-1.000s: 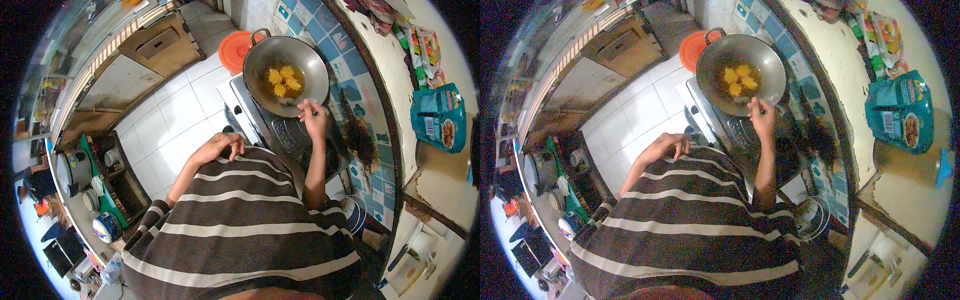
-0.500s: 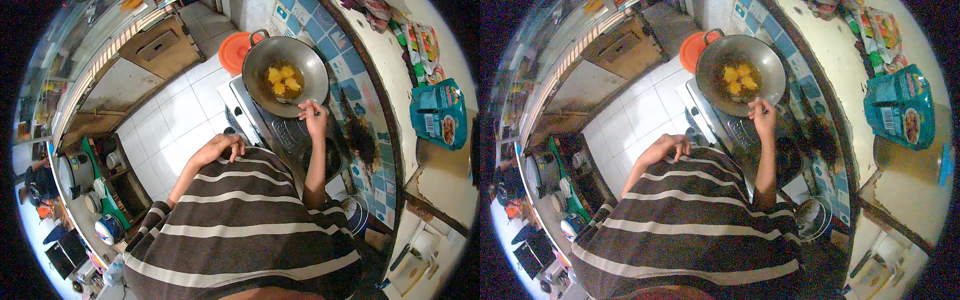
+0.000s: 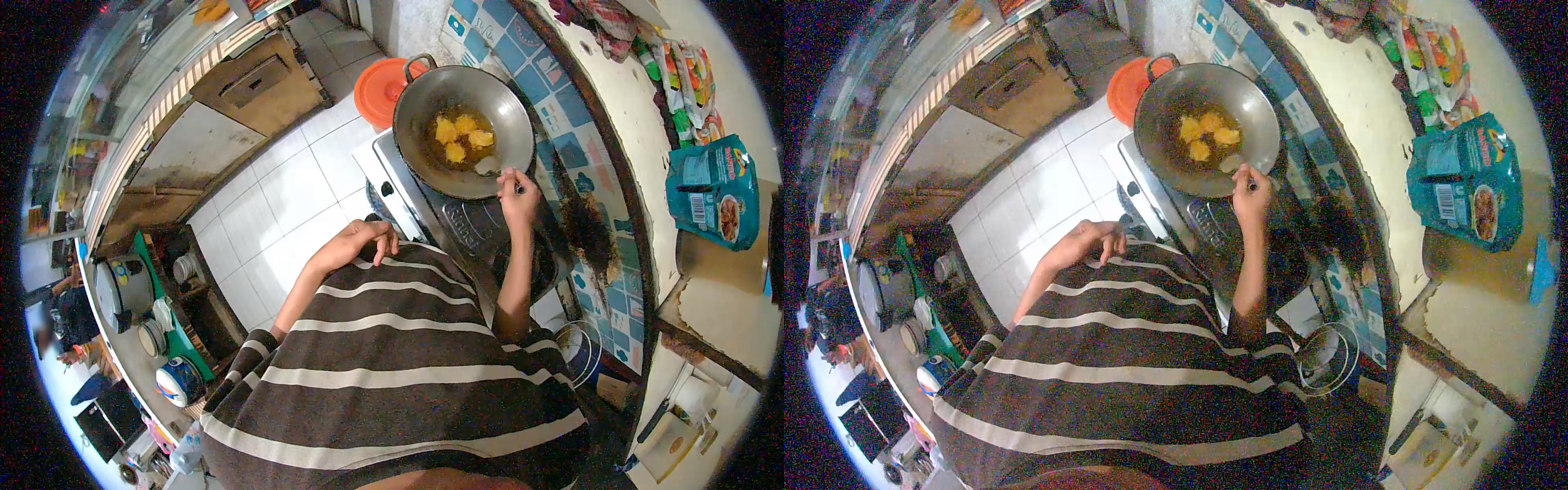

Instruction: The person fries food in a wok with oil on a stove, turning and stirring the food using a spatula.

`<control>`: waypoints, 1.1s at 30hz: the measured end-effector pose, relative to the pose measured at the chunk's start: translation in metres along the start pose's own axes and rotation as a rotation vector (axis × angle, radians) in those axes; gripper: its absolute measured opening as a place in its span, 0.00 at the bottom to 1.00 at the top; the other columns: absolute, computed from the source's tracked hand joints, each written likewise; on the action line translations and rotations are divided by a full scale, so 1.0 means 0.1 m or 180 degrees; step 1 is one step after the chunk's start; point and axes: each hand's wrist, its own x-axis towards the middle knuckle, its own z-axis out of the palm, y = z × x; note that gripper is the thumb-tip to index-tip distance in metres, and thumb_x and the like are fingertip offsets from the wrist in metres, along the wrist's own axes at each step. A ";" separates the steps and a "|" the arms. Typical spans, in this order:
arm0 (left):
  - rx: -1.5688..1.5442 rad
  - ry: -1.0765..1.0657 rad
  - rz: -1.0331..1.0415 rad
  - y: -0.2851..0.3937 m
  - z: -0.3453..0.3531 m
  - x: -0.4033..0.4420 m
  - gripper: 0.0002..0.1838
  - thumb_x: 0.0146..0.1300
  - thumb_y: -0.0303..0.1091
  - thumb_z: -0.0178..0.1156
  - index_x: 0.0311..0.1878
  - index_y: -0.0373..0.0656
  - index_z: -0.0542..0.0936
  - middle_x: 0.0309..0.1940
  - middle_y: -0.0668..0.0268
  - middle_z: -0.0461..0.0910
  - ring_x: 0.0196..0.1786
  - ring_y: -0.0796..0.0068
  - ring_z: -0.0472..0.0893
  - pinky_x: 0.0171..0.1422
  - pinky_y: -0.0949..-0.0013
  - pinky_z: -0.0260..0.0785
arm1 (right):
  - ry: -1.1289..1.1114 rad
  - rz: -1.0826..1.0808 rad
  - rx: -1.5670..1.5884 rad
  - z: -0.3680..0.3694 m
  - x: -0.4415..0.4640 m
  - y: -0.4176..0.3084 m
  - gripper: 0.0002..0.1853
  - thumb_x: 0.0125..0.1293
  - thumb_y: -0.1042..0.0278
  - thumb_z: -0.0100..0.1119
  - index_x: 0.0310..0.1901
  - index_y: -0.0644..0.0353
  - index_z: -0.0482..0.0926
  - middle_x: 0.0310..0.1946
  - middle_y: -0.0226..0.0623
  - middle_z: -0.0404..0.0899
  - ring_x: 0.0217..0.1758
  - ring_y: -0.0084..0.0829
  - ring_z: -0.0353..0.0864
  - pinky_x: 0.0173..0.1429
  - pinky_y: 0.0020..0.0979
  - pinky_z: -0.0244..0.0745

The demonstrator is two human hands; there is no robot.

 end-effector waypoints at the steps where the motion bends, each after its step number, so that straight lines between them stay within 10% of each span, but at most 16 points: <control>1: -0.0027 -0.0014 -0.0004 0.00 0.00 0.01 0.34 0.74 0.45 0.38 0.13 0.35 0.74 0.25 0.56 0.76 0.42 0.64 0.73 0.55 0.65 0.63 | 0.0057 -0.0201 -0.0222 -0.01 0.03 0.06 0.17 0.69 0.59 0.53 0.29 0.64 0.79 0.23 0.35 0.80 0.23 0.27 0.77 0.33 0.29 0.72; 23: 0.0031 0.0036 0.0140 0.08 -0.03 0.05 0.34 0.74 0.44 0.37 0.14 0.36 0.75 0.22 0.58 0.75 0.41 0.64 0.73 0.55 0.64 0.64 | -0.0204 -0.0870 -0.0455 0.21 0.28 0.03 0.19 0.72 0.58 0.48 0.31 0.66 0.75 0.23 0.31 0.75 0.26 0.22 0.73 0.35 0.27 0.68; 33: -0.0114 0.0039 0.0013 0.03 -0.09 0.05 0.33 0.74 0.43 0.38 0.14 0.34 0.76 0.25 0.58 0.76 0.41 0.66 0.74 0.54 0.69 0.63 | -0.0174 -0.0679 -0.0234 0.26 0.28 -0.09 0.16 0.70 0.64 0.49 0.28 0.67 0.73 0.23 0.41 0.75 0.29 0.35 0.75 0.39 0.34 0.69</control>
